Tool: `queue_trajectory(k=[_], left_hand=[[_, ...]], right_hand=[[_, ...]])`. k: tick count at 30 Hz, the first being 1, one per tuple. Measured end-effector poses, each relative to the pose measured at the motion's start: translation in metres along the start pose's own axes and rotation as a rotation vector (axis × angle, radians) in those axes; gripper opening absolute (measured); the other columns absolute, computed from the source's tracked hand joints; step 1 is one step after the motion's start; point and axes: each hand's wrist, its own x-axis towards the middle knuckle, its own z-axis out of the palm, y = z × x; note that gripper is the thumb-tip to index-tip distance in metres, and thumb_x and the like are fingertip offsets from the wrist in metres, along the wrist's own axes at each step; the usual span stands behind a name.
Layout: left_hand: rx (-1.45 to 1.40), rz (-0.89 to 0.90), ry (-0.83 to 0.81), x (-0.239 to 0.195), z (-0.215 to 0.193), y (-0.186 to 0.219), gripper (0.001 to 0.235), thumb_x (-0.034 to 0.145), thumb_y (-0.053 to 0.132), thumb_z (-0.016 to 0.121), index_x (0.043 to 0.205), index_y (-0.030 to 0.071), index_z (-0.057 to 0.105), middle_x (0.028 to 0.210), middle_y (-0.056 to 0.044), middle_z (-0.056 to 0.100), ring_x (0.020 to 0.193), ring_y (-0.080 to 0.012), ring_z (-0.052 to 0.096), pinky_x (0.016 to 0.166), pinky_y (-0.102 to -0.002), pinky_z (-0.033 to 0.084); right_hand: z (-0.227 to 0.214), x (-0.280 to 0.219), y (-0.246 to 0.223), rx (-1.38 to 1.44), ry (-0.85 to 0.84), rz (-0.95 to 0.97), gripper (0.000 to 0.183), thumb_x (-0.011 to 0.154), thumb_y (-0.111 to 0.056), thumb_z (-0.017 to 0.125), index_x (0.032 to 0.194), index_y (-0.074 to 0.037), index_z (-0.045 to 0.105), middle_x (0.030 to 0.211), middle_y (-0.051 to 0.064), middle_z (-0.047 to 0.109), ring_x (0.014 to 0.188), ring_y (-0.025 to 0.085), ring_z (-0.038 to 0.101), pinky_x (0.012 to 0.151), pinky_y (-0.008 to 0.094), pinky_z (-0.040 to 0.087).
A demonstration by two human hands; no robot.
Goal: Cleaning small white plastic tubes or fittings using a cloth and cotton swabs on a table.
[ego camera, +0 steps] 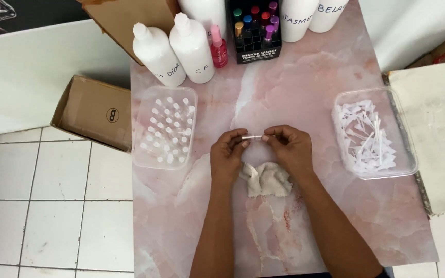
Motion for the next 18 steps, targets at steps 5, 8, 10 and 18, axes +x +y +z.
queue_trajectory(k=[5,8,10,18], left_hand=[[-0.022,-0.02,0.007,0.003,0.002,0.012,0.028,0.09,-0.008,0.069,0.118,-0.006,0.07,0.107,-0.021,0.071,0.098,-0.0238,0.068,0.09,-0.04,0.061],[-0.052,-0.02,0.026,0.004,0.007,0.018,0.026,0.093,-0.005,0.067,0.119,-0.007,0.069,0.105,-0.022,0.071,0.096,-0.0247,0.069,0.088,-0.04,0.062],[-0.082,-0.025,0.045,0.003,0.007,0.017,0.025,0.094,-0.004,0.065,0.119,-0.007,0.068,0.103,-0.019,0.071,0.092,-0.0232,0.07,0.086,-0.037,0.063],[-0.15,-0.027,0.057,0.024,0.012,0.016,0.028,0.104,0.016,0.058,0.11,-0.007,0.072,0.079,-0.017,0.071,0.065,-0.0186,0.069,0.059,-0.029,0.062]], right_hand=[[-0.009,0.002,-0.002,0.072,-0.036,-0.037,0.012,0.093,-0.005,0.073,0.103,-0.005,0.08,0.083,0.009,0.076,0.078,0.011,0.063,0.076,0.027,0.055],[-0.006,0.004,-0.007,0.18,-0.036,-0.046,0.016,0.093,-0.003,0.073,0.108,-0.002,0.079,0.087,0.011,0.078,0.08,0.011,0.065,0.08,0.028,0.056],[0.0,0.004,-0.008,0.257,-0.038,-0.04,0.019,0.091,-0.003,0.076,0.11,-0.002,0.078,0.087,0.011,0.079,0.08,0.01,0.067,0.081,0.027,0.057],[0.007,0.017,-0.006,0.269,0.028,-0.049,0.013,0.096,-0.012,0.076,0.101,0.0,0.076,0.08,0.012,0.076,0.076,0.011,0.066,0.076,0.026,0.057]])
